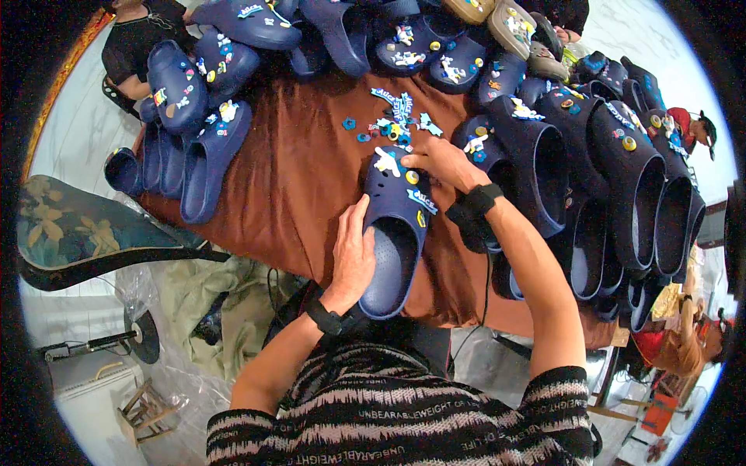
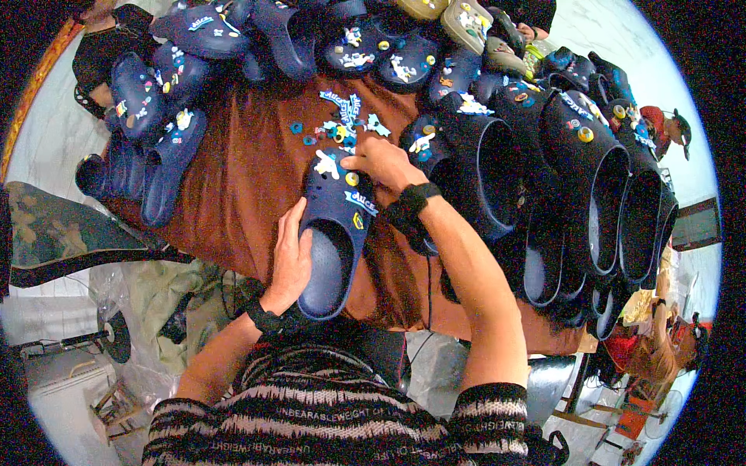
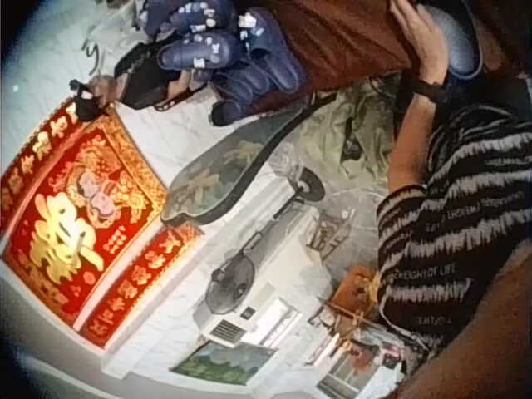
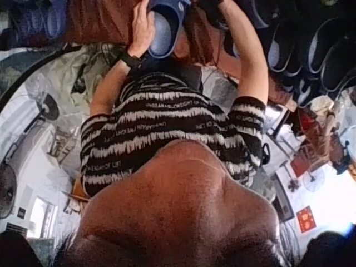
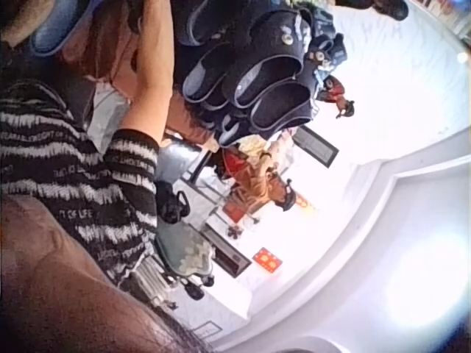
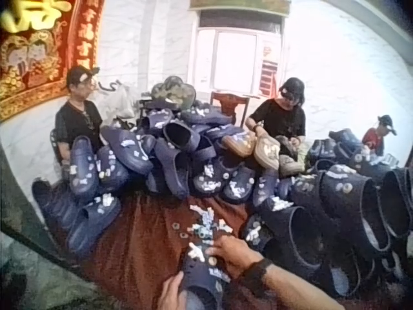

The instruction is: Attaching decorative charms into the holes of blue rubber clogs.

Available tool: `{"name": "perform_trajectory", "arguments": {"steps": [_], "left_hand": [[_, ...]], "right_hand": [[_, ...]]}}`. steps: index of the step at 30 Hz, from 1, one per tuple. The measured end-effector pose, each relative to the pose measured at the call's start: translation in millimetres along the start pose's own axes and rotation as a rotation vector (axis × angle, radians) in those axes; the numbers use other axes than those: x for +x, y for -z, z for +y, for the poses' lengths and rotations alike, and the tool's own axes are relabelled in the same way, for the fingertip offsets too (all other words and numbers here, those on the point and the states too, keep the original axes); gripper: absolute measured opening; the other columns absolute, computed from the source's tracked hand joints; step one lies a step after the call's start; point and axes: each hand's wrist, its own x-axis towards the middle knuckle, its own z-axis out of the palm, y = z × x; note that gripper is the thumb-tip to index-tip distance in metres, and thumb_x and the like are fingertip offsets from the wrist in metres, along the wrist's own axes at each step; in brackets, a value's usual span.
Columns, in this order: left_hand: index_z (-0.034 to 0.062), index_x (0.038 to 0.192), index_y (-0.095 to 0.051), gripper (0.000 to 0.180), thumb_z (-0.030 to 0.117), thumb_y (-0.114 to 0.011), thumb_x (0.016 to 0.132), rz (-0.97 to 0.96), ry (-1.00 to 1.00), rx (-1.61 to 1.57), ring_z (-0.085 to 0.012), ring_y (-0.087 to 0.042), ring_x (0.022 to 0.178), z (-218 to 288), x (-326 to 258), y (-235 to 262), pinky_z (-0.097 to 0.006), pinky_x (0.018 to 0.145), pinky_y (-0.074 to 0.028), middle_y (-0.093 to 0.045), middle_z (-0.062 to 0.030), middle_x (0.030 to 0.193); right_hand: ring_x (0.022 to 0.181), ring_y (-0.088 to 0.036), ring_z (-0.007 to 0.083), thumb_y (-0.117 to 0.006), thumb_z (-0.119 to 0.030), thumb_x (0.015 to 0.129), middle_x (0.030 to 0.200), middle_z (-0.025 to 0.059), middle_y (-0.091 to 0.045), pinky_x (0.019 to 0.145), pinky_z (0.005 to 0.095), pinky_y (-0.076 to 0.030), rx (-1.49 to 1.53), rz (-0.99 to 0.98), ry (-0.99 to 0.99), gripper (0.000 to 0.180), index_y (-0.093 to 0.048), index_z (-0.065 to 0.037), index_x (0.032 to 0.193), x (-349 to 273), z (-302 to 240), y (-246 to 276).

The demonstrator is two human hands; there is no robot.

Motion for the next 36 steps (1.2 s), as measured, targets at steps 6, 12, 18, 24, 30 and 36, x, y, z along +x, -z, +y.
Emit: {"name": "perform_trajectory", "arguments": {"steps": [6,12,18,24,30,36], "left_hand": [[0.0046,0.147,-0.039,0.054,-0.002,-0.049,0.094,0.029,-0.023,0.017,-0.0408,-0.045,0.131,-0.5,-0.7,-2.7,-0.045,0.110,-0.038,-0.046,-0.0232,0.140],[0.0040,0.147,-0.039,0.054,-0.002,-0.049,0.095,0.025,-0.019,0.001,-0.0412,-0.045,0.131,1.1,-1.2,-0.7,-0.046,0.110,-0.037,-0.046,-0.0237,0.140],[0.0033,0.147,-0.039,0.053,-0.001,-0.048,0.095,0.012,0.001,0.013,-0.0385,-0.044,0.134,-0.8,-1.1,1.4,-0.043,0.113,-0.035,-0.045,-0.0217,0.142],[0.0024,0.147,-0.039,0.052,0.000,-0.048,0.095,0.005,0.032,-0.003,-0.0348,-0.043,0.136,1.0,-0.3,0.9,-0.040,0.116,-0.032,-0.045,-0.0194,0.145],[0.0045,0.146,-0.039,0.056,-0.004,-0.052,0.093,0.050,-0.043,0.010,-0.0418,-0.045,0.131,-4.4,-1.4,-2.8,-0.047,0.110,-0.037,-0.046,-0.0238,0.139],[0.0046,0.146,-0.039,0.056,-0.004,-0.053,0.092,0.044,-0.013,-0.009,-0.0421,-0.045,0.131,0.2,-1.7,-1.2,-0.047,0.110,-0.038,-0.047,-0.0241,0.139]], "right_hand": [[0.059,-0.051,0.0118,-0.058,-0.046,0.100,0.066,0.0014,-0.056,0.055,0.0299,-0.042,0.594,-0.043,-0.085,0.051,-0.067,0.001,0.082,-11.3,16.0,-11.3],[0.056,-0.055,0.0126,-0.062,-0.055,0.095,0.063,0.0025,-0.057,0.053,0.0287,-0.046,0.469,-0.087,-0.145,0.060,-0.066,0.001,0.074,-12.3,8.5,-9.2],[0.061,-0.065,0.0229,-0.065,-0.057,0.091,0.066,0.0115,-0.063,0.059,0.0369,-0.052,0.397,-0.123,-0.219,0.061,-0.068,0.002,0.077,-5.4,0.3,-1.4],[0.090,-0.068,0.0407,-0.069,-0.033,0.090,0.091,0.0217,-0.071,0.080,0.0473,-0.051,0.320,0.302,-0.083,0.032,-0.071,-0.001,0.094,22.4,30.9,-28.5],[0.093,-0.067,0.0381,-0.078,-0.022,0.079,0.097,0.0194,-0.071,0.080,0.0462,-0.051,0.120,0.308,0.010,0.030,-0.067,-0.003,0.099,51.2,35.2,-35.0],[0.090,-0.068,0.0377,-0.077,-0.016,0.077,0.094,0.0193,-0.070,0.080,0.0453,-0.052,0.198,0.255,-0.001,0.027,-0.065,-0.001,0.096,54.0,32.9,-38.6]]}}
